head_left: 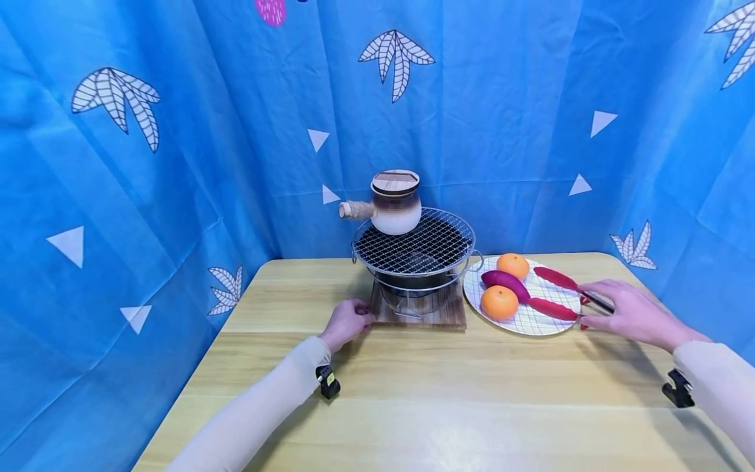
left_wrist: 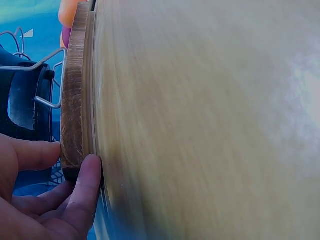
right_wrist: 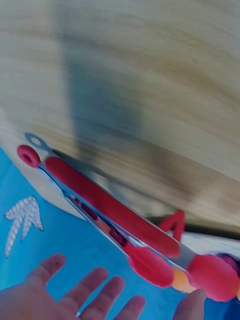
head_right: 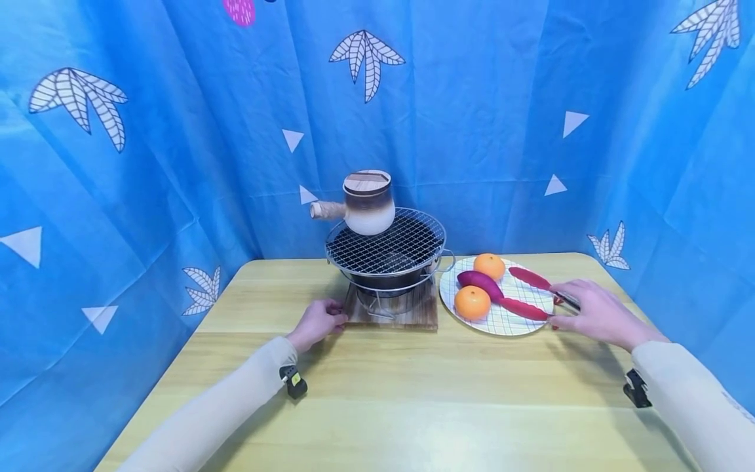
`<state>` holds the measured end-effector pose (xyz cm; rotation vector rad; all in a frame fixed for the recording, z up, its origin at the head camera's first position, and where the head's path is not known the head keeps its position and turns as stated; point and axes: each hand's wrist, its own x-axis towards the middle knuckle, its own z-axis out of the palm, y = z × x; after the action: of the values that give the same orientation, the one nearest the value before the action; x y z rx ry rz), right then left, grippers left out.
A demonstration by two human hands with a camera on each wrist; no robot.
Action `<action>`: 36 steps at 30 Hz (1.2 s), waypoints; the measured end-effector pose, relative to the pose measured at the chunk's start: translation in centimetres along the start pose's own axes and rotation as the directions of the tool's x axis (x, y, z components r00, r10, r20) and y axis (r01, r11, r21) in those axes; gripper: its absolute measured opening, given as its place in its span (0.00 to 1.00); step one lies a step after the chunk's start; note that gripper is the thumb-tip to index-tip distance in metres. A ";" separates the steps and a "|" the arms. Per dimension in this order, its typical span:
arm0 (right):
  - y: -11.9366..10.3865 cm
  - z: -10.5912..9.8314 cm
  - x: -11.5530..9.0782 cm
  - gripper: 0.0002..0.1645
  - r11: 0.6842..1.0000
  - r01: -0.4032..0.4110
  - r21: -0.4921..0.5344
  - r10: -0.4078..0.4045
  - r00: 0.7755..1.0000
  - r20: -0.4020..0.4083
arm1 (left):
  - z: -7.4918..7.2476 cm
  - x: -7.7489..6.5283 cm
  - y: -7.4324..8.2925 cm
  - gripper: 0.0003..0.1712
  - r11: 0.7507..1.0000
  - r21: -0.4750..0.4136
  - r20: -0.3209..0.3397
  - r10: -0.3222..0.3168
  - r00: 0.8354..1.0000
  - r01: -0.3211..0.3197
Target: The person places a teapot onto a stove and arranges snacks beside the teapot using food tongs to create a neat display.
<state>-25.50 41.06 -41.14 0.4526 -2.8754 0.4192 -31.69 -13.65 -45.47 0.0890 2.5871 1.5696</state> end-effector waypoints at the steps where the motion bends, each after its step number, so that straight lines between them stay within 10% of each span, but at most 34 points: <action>1: 0.2 0.1 -0.1 0.46 1.000 -0.007 -0.006 0.007 1.000 0.006 | 0.0 0.0 0.0 0.18 1.000 0.005 0.003 0.001 1.000 -0.001; 36: 3.9 1.8 0.1 0.39 0.996 -0.087 0.032 0.079 0.977 0.198 | 0.2 0.2 -0.4 0.17 0.998 0.055 -0.015 0.036 0.999 -0.035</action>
<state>-27.18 44.07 -43.77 0.4019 -3.0913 0.4727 -31.83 -13.65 -45.87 0.1277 2.6554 1.5173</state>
